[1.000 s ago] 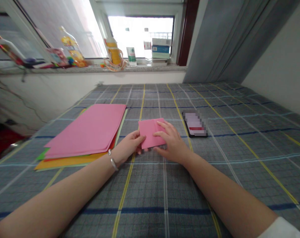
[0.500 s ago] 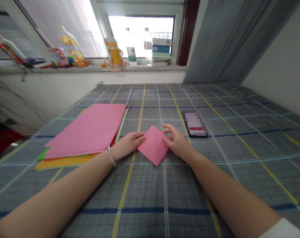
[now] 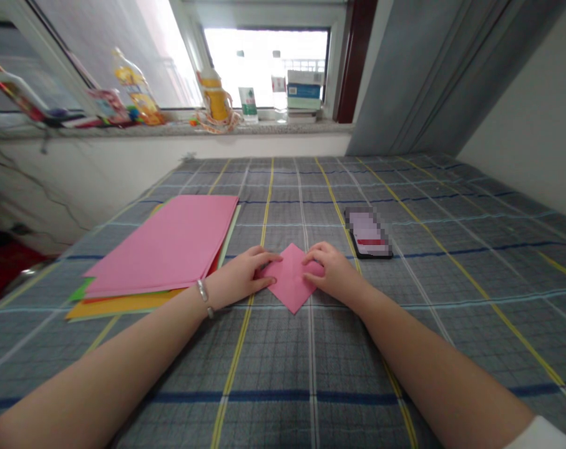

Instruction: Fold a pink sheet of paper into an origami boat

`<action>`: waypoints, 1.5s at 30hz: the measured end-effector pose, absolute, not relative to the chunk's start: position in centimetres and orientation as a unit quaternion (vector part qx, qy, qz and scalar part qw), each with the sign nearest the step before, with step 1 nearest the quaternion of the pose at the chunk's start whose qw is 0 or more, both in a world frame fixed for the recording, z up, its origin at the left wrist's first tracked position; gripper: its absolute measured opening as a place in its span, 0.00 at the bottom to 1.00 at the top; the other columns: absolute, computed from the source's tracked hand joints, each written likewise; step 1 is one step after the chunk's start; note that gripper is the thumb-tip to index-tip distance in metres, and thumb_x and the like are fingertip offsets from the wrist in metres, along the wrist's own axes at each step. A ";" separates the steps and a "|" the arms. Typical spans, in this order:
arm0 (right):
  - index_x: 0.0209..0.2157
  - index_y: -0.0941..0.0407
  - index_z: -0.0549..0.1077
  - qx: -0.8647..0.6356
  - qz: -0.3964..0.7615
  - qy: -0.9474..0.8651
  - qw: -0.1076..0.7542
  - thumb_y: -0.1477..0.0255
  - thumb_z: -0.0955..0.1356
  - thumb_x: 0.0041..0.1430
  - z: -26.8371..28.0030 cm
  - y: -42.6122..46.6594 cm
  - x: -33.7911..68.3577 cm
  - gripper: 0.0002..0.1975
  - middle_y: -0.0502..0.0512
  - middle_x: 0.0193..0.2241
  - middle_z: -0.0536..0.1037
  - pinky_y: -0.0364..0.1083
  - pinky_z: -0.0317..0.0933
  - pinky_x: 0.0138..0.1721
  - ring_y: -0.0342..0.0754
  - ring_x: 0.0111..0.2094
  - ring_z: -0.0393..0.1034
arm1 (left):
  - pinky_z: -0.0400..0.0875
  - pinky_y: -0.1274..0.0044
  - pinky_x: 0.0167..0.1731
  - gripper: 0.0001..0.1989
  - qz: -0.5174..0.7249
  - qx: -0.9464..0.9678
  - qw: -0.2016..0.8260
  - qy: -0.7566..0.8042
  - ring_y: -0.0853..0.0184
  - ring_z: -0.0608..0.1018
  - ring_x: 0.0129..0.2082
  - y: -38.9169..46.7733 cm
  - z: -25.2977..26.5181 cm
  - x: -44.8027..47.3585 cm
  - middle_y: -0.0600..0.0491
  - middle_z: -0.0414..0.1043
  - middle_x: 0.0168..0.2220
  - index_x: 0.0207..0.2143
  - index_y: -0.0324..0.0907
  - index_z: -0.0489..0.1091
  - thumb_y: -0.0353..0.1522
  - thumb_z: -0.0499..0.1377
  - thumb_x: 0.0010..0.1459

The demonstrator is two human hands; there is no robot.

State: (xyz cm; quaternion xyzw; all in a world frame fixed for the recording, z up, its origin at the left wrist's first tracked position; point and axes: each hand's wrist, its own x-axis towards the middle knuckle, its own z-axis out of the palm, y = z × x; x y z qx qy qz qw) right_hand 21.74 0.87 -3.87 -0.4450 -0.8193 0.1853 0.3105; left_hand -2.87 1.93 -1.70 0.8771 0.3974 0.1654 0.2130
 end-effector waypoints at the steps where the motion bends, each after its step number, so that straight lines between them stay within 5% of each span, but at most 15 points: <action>1: 0.36 0.53 0.75 -0.443 0.183 -0.823 0.305 0.74 0.70 0.49 -3.9 0.8 21.9 0.09 0.55 0.43 0.70 0.54 0.61 0.51 0.50 0.45 0.68 | 0.66 0.70 0.48 0.20 0.159 0.887 0.202 0.383 0.64 0.72 0.43 1.8 -1.7 -3.0 0.48 0.65 0.47 0.51 0.42 0.67 0.32 0.59 0.55; 9: 0.39 0.51 0.77 -0.392 0.149 -0.874 0.246 0.75 0.70 0.51 -2.9 0.7 23.3 0.12 0.56 0.42 0.74 0.54 0.62 0.48 0.51 0.45 0.68 | 0.65 0.68 0.50 0.17 0.078 0.952 0.067 0.287 0.60 0.70 0.47 1.4 0.0 -3.7 0.45 0.67 0.46 0.49 0.40 0.69 0.33 0.58 0.57; 23: 0.36 0.49 0.78 -0.324 0.113 -0.922 0.178 0.71 0.69 0.53 -0.9 0.2 24.1 0.07 0.52 0.39 0.78 0.52 0.62 0.45 0.51 0.42 0.70 | 0.67 0.72 0.36 0.08 0.001 0.972 -0.088 0.218 0.62 0.74 0.36 0.7 0.4 -3.0 0.48 0.72 0.36 0.39 0.41 0.70 0.32 0.52 0.62; 30: 0.39 0.52 0.77 -0.347 0.090 -0.915 0.188 0.78 0.65 0.52 -1.1 -0.4 22.9 0.14 0.55 0.38 0.78 0.50 0.62 0.43 0.50 0.40 0.70 | 0.66 0.74 0.34 0.07 0.023 0.958 -0.072 0.277 0.63 0.74 0.35 0.8 -0.1 -2.7 0.49 0.73 0.36 0.37 0.40 0.70 0.31 0.54 0.59; 34: 0.35 0.54 0.76 -0.396 0.092 -0.893 0.190 0.72 0.63 0.59 -1.8 -0.1 22.2 0.09 0.55 0.35 0.76 0.48 0.61 0.39 0.49 0.38 0.69 | 0.65 0.75 0.35 0.11 0.076 0.942 -0.028 0.326 0.64 0.73 0.34 1.4 -0.9 -2.7 0.50 0.73 0.33 0.34 0.41 0.71 0.32 0.50 0.63; 40: 0.20 0.55 0.68 -0.462 0.147 -0.847 0.218 0.66 0.63 0.60 -2.5 1.1 21.2 0.16 0.50 0.23 0.69 0.44 0.53 0.29 0.44 0.26 0.62 | 0.61 0.76 0.32 0.15 0.144 0.889 0.100 0.423 0.66 0.71 0.32 2.0 -1.8 -1.9 0.52 0.71 0.27 0.28 0.41 0.70 0.38 0.51 0.63; 45: 0.19 0.56 0.63 -0.531 0.177 -0.804 0.203 0.62 0.63 0.59 -2.7 1.8 20.7 0.18 0.47 0.18 0.64 0.44 0.44 0.24 0.42 0.22 0.56 | 0.57 0.78 0.27 0.14 0.166 0.828 0.173 0.508 0.69 0.70 0.27 2.1 -2.0 -1.4 0.55 0.70 0.26 0.25 0.41 0.69 0.38 0.53 0.60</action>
